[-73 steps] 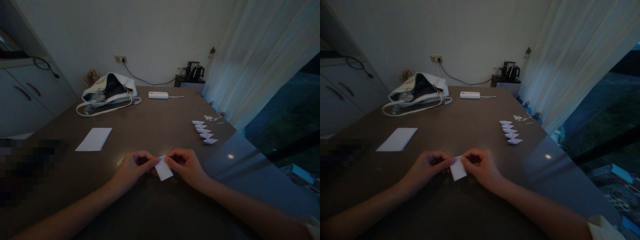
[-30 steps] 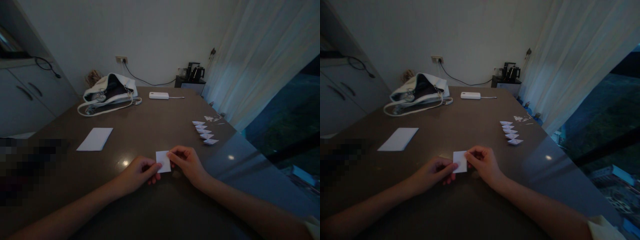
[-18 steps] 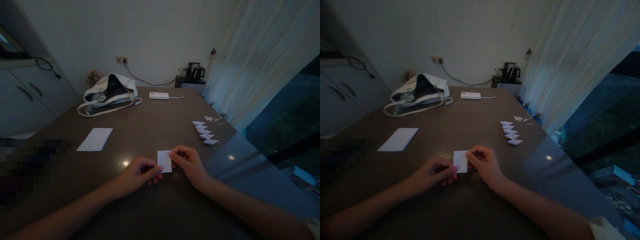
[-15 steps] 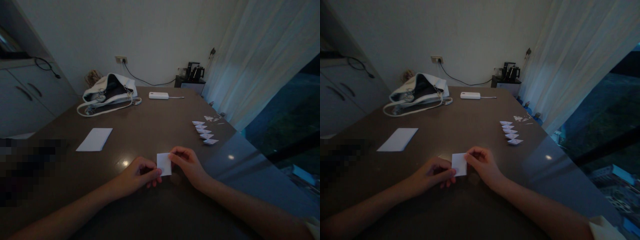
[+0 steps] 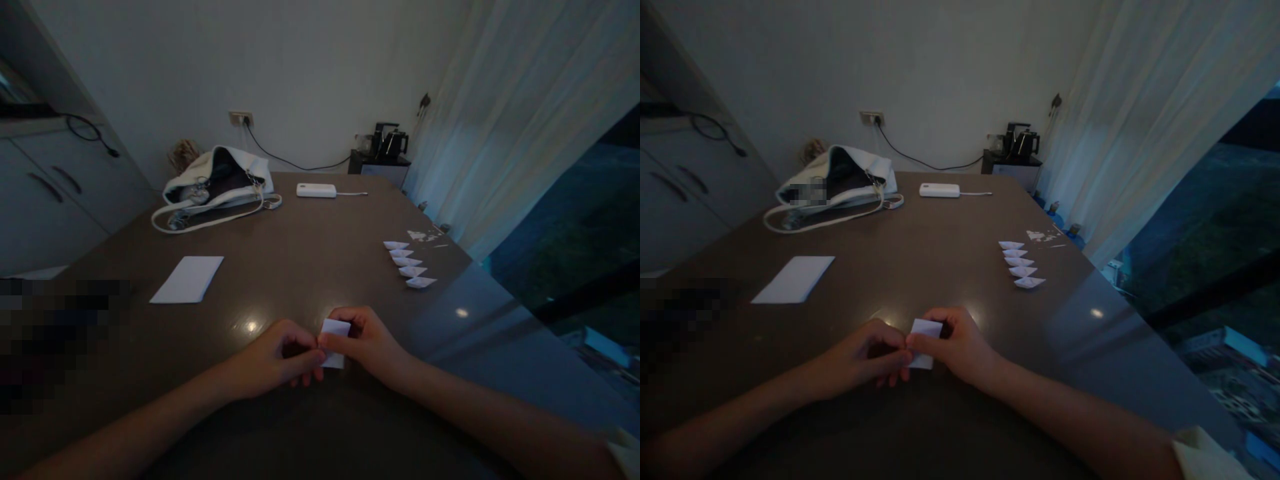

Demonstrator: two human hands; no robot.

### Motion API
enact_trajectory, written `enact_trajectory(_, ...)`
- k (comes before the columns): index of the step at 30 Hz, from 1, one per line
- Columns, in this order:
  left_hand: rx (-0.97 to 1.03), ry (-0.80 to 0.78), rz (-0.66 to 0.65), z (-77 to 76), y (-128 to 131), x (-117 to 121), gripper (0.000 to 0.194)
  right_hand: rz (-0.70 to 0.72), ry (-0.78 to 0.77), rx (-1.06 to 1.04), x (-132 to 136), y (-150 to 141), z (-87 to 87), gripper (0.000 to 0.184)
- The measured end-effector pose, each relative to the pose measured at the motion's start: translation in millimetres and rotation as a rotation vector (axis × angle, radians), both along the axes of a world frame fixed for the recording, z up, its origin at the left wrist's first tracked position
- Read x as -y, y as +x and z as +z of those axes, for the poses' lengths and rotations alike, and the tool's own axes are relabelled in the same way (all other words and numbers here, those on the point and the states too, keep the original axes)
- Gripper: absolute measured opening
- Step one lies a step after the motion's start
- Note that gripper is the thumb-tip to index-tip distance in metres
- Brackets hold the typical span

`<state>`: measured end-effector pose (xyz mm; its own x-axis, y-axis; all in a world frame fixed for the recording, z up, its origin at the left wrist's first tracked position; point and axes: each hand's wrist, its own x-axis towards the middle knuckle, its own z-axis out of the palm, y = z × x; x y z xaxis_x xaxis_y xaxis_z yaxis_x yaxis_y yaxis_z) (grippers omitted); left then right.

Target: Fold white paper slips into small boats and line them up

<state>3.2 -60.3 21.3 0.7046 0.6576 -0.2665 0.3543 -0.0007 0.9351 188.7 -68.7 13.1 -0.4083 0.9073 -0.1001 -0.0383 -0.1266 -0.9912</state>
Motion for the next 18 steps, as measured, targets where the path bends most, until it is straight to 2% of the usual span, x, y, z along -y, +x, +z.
enact_trajectory(5,-0.050,0.047,-0.022,2.3,0.2,3.0,0.036,-0.028,0.116,0.033,-2.2,2.2,3.6,0.018)
enact_trajectory(15,-0.006,-0.007,-0.046,5.8,-0.4,2.2,0.032,-0.049,0.113,0.006,-0.5,1.2,4.4,0.021)
enact_trajectory(18,-0.019,0.053,-0.044,6.0,-0.1,4.1,0.033,-0.056,0.113,0.001,0.1,2.6,5.1,0.023)
